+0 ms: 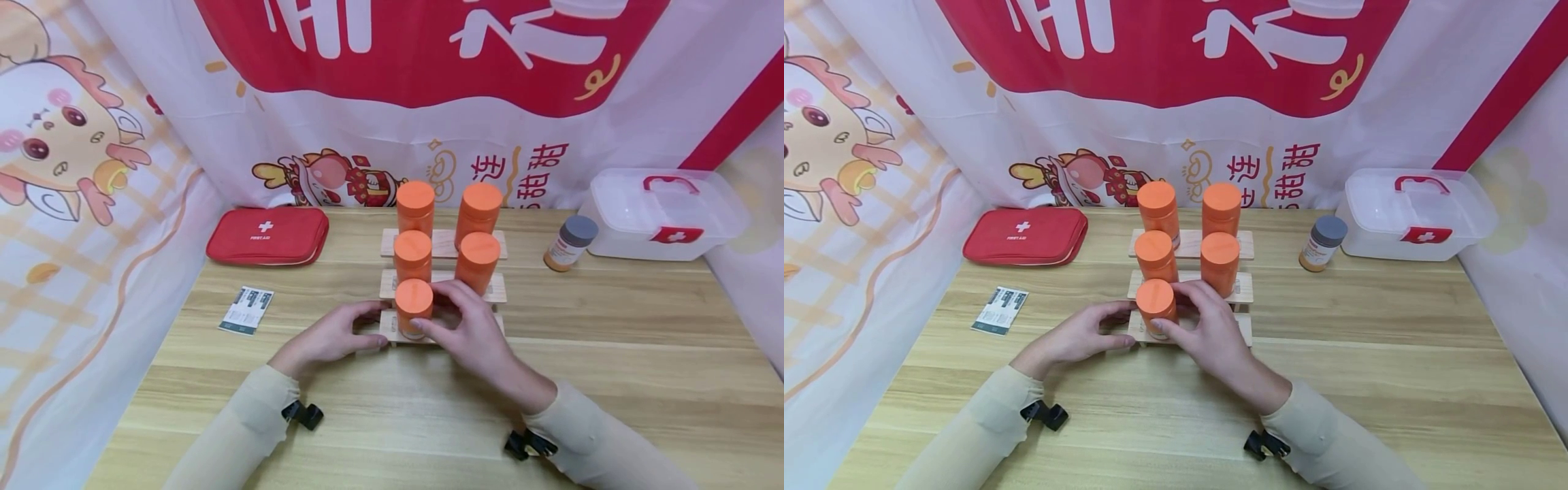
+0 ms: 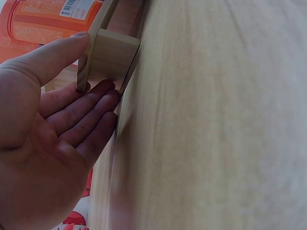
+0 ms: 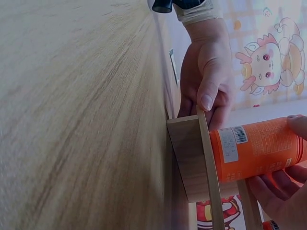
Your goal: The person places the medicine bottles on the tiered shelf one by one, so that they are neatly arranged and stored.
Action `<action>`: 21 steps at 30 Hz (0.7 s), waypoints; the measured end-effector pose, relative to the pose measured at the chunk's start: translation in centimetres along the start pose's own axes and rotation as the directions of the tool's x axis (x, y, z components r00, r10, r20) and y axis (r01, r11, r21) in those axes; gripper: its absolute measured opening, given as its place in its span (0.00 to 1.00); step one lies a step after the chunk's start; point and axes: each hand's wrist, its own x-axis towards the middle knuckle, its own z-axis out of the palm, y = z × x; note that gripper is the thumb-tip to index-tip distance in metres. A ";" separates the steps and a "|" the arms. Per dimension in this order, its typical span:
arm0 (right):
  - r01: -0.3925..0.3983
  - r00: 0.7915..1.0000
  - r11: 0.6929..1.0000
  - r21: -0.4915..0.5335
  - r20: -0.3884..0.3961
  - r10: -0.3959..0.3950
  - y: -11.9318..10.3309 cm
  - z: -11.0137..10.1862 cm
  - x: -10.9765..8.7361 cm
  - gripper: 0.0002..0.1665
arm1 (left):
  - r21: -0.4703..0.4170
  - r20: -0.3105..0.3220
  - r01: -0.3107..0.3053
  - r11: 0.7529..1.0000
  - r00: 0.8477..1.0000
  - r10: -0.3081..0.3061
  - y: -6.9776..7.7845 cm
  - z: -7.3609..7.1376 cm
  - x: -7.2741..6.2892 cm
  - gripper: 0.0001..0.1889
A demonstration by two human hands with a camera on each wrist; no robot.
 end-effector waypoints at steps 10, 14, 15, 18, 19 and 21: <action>0.032 0.999 0.999 -0.041 0.030 -0.031 -0.1 -0.8 -0.4 0.35 | -0.017 0.006 0.011 1.000 1.000 -0.010 -0.1 0.0 0.0 0.36; 0.020 0.998 0.999 -0.035 0.064 -0.017 -0.1 -2.0 -1.1 0.36 | -0.012 0.005 0.013 1.000 1.000 -0.013 -0.2 0.0 0.0 0.36; 0.018 0.997 0.999 -0.027 0.073 -0.016 -0.1 -2.3 -1.3 0.35 | -0.011 0.004 0.015 1.000 1.000 -0.015 -0.2 0.0 0.0 0.36; 0.035 0.997 0.999 -0.011 0.075 -0.034 0.2 -3.4 -1.9 0.32 | -0.005 0.001 0.017 1.000 1.000 -0.017 -0.2 0.0 0.1 0.36; 0.045 0.996 0.999 -0.013 0.072 -0.044 0.3 -3.8 -2.0 0.31 | -0.006 0.001 0.018 1.000 1.000 -0.018 -0.2 0.0 0.1 0.36; 0.073 0.996 0.997 -0.016 0.058 -0.072 0.6 -4.7 -2.2 0.29 | -0.007 0.000 0.021 1.000 1.000 -0.021 -0.2 0.0 0.1 0.36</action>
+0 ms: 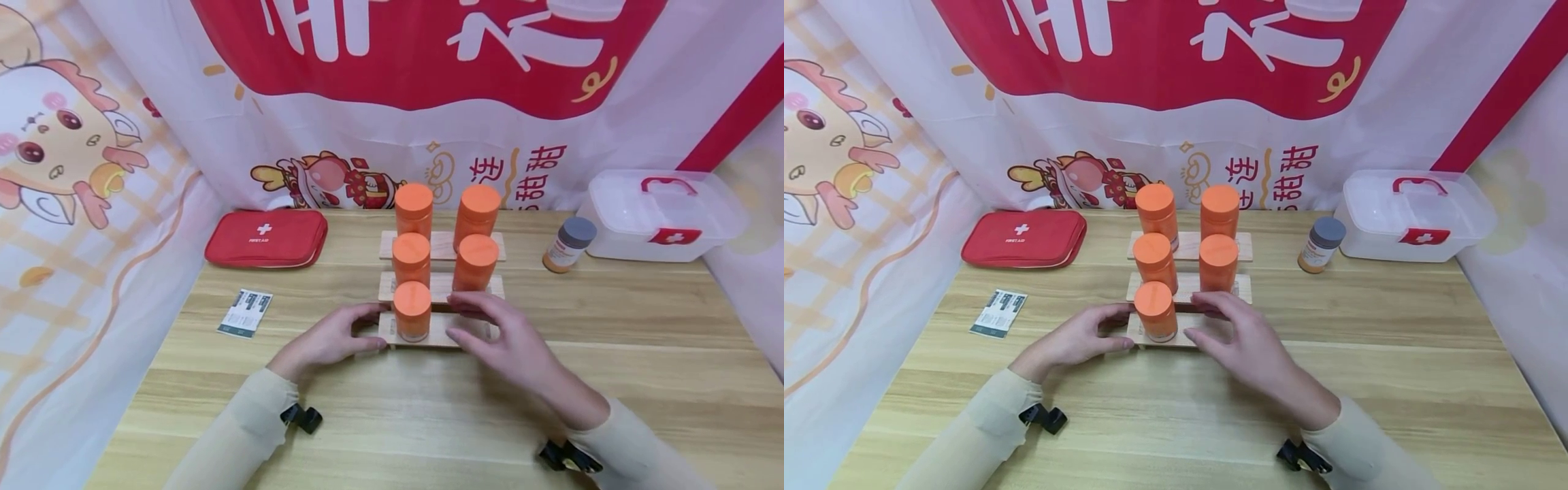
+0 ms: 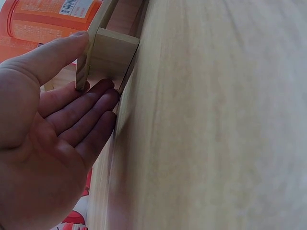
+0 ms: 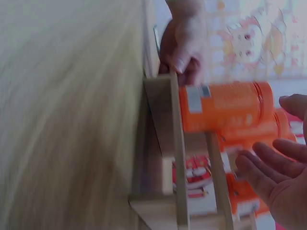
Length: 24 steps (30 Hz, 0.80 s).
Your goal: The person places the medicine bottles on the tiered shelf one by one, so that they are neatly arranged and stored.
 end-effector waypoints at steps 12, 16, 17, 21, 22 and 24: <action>0.068 0.993 0.996 -0.055 -0.094 -0.073 1.6 -4.5 -1.6 0.30 | -0.009 -0.005 0.013 1.000 1.000 -0.013 -0.1 0.0 -0.1 0.36; 0.014 0.990 0.996 -0.084 -0.141 -0.026 2.1 -5.9 -1.9 0.29 | -0.003 -0.002 0.010 1.000 1.000 -0.010 -0.2 0.0 -0.1 0.36; -0.010 0.988 0.996 -0.086 -0.154 -0.004 2.3 -6.2 -1.9 0.28 | -0.001 -0.002 0.009 1.000 1.000 -0.009 -0.2 0.0 -0.1 0.36; -0.094 0.969 0.993 -0.072 -0.234 0.075 3.3 -7.6 -2.0 0.27 | -0.003 0.001 0.005 1.000 1.000 -0.005 -0.3 0.0 -0.1 0.36; -0.113 0.962 0.991 -0.069 -0.258 0.092 3.6 -7.9 -2.0 0.28 | -0.004 0.001 0.004 1.000 1.000 -0.004 -0.3 0.0 -0.1 0.36; -0.145 0.942 0.988 -0.054 -0.312 0.121 4.3 -8.5 -2.0 0.29 | -0.005 0.001 0.001 1.000 1.000 -0.001 -0.2 0.0 -0.1 0.36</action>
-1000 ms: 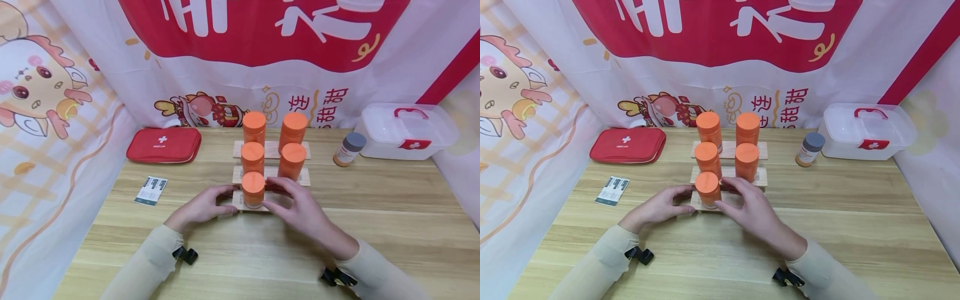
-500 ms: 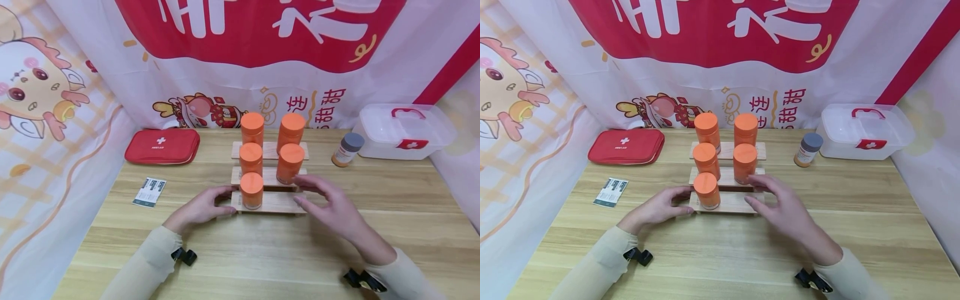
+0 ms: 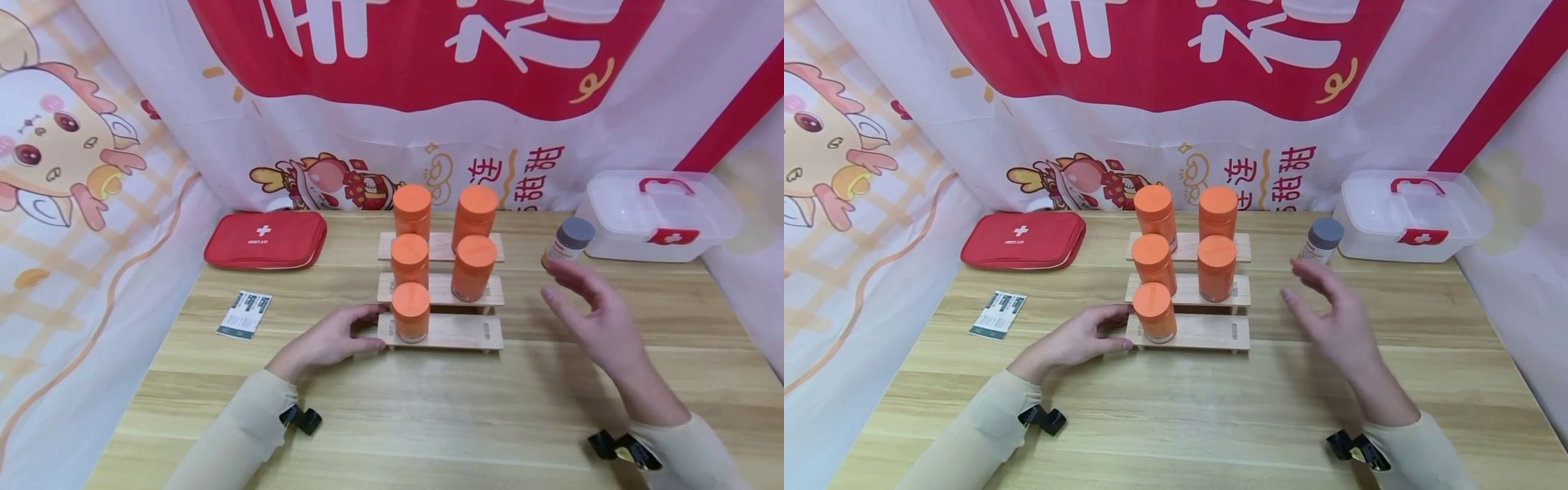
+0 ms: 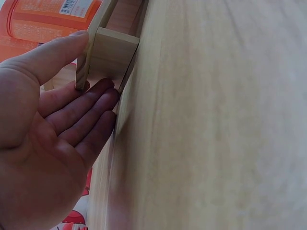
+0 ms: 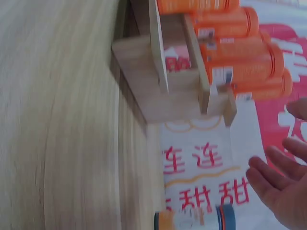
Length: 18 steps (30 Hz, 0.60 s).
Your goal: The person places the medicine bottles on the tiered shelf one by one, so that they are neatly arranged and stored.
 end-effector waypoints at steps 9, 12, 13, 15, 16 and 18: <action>-0.247 0.957 0.968 0.034 -0.149 0.250 3.0 -1.8 1.6 0.35 | 0.003 0.002 -0.008 1.000 1.000 0.008 -0.2 0.0 0.1 0.37; -0.318 0.933 0.947 0.042 -0.161 0.321 3.7 -2.3 2.0 0.37 | 0.002 0.003 -0.007 1.000 1.000 0.007 -0.3 0.0 0.1 0.37; -0.339 0.927 0.940 0.042 -0.158 0.341 3.9 -2.4 2.2 0.37 | 0.002 0.003 -0.008 1.000 1.000 0.008 -0.3 0.0 0.1 0.36; -0.370 0.915 0.928 0.043 -0.154 0.372 4.3 -2.7 2.4 0.38 | 0.001 0.004 -0.007 1.000 1.000 0.007 -0.3 0.0 0.2 0.36; -0.380 0.912 0.924 0.045 -0.152 0.382 4.4 -2.7 2.6 0.38 | 0.000 0.005 -0.006 1.000 1.000 0.006 -0.3 0.0 0.2 0.36; -0.401 0.903 0.915 0.049 -0.148 0.404 4.7 -2.9 2.9 0.38 | -0.003 0.007 -0.001 1.000 1.000 0.001 -0.3 -0.1 0.2 0.36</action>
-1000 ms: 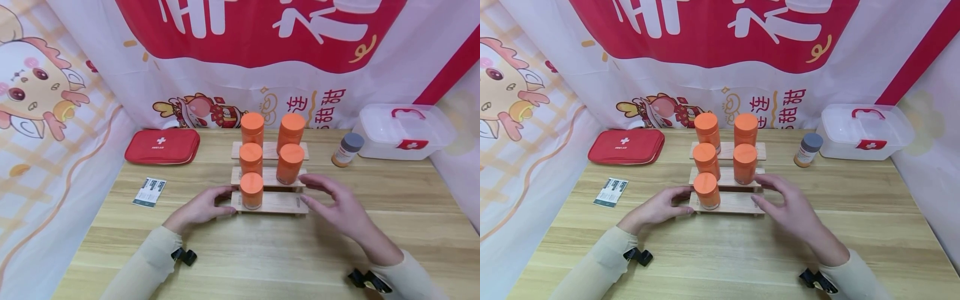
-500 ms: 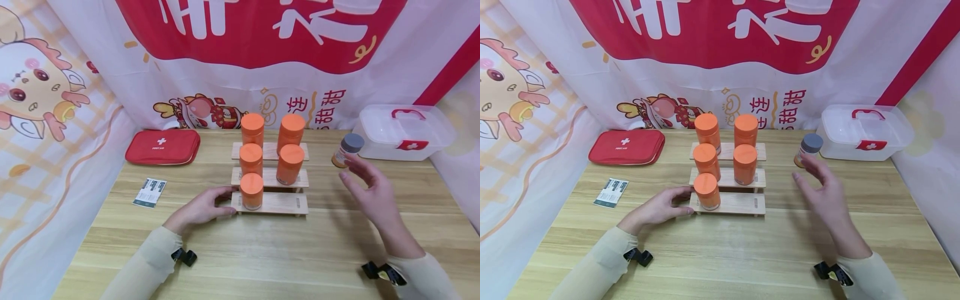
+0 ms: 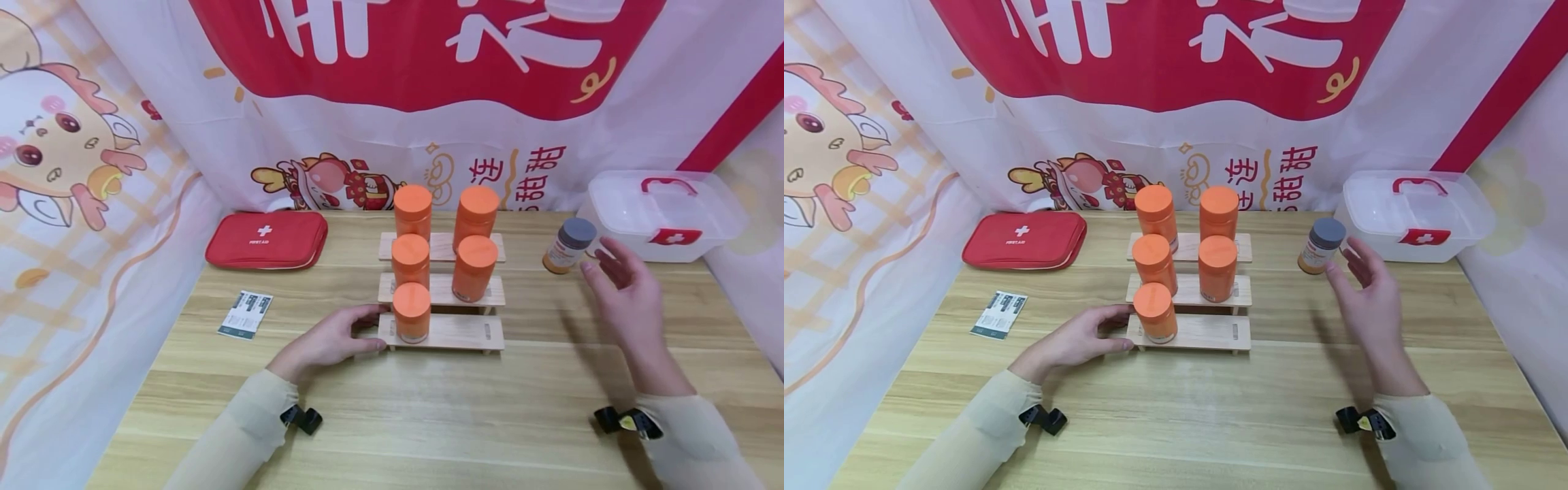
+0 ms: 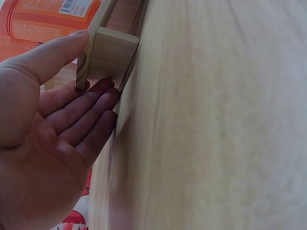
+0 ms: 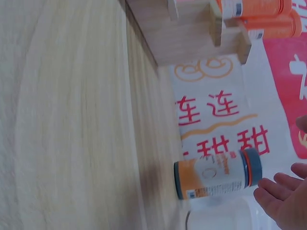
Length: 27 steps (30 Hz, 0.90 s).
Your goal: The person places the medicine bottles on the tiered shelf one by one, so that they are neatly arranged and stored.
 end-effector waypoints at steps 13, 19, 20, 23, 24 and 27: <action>-0.078 0.995 0.997 -0.005 0.056 0.078 1.4 0.5 3.2 0.43 | 0.000 0.007 0.002 1.000 1.000 -0.002 0.1 -0.1 0.0 0.36; -0.047 0.997 0.999 0.001 0.061 0.047 2.3 1.2 4.5 0.43 | 0.010 0.002 -0.019 1.000 1.000 0.019 -0.1 0.0 0.1 0.36; -0.043 0.997 0.999 -0.005 0.062 0.043 2.4 1.3 4.7 0.43 | 0.009 0.002 -0.018 1.000 1.000 0.018 -0.1 0.0 0.1 0.36; -0.028 0.997 0.999 -0.037 0.071 0.031 2.6 1.6 5.2 0.44 | 0.008 0.002 -0.014 1.000 1.000 0.014 -0.1 0.0 0.0 0.36; -0.025 0.997 0.999 -0.044 0.077 0.029 2.6 1.7 5.3 0.44 | 0.006 0.003 -0.014 1.000 1.000 0.014 0.0 0.0 0.0 0.36; -0.027 0.995 0.997 -0.069 0.092 0.033 2.6 2.1 5.8 0.47 | 0.008 0.006 -0.023 1.000 1.000 0.023 0.0 -0.1 0.0 0.36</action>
